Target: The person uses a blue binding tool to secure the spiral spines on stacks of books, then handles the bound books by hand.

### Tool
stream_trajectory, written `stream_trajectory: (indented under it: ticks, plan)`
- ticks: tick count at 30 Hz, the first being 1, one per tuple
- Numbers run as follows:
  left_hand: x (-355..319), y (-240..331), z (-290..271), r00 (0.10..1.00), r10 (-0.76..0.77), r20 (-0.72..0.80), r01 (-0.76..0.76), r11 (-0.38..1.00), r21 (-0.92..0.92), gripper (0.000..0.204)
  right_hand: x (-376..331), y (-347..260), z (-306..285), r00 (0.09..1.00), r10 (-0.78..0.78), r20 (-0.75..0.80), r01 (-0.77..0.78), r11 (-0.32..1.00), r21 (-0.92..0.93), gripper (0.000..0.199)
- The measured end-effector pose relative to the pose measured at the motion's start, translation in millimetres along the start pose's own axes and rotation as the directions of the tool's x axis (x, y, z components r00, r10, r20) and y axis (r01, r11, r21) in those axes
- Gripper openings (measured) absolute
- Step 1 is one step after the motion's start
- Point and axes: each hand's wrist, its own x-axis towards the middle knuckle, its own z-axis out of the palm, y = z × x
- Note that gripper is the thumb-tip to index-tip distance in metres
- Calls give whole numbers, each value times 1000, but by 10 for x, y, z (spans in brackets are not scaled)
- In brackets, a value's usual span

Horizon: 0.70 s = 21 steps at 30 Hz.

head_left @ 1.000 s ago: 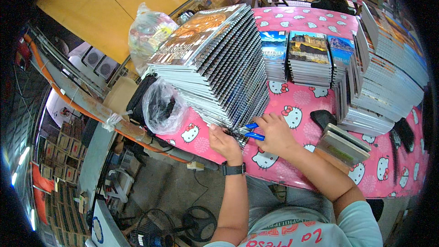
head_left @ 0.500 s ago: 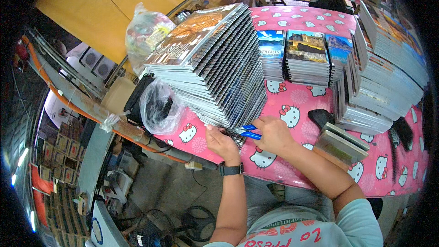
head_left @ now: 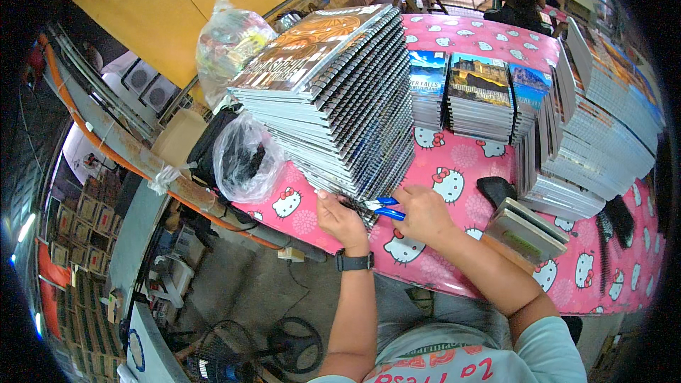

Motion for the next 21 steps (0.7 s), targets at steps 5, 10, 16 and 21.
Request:
stream_trajectory:
  ticks: [5, 10, 16, 21]
  plan:
    - [-3, -4, -17, 999, -14, -34, 14, 1000, 19, 47, -33, 101, -33, 981, 139, 138, -151, 985, 83, 43]
    - [-2, 6, -3, 999, 3, -50, 2, 997, 83, 48, -71, 120, 52, 988, -65, -138, 60, 997, -46, 49]
    - [-60, -83, -121, 953, 285, 102, -302, 907, 294, 38, -52, 35, 45, 994, -61, -94, 56, 997, -51, 47]
    - [-262, -233, -157, 887, 446, 121, -461, 839, 288, 29, -56, 59, 132, 997, -25, -75, 21, 999, -46, 36]
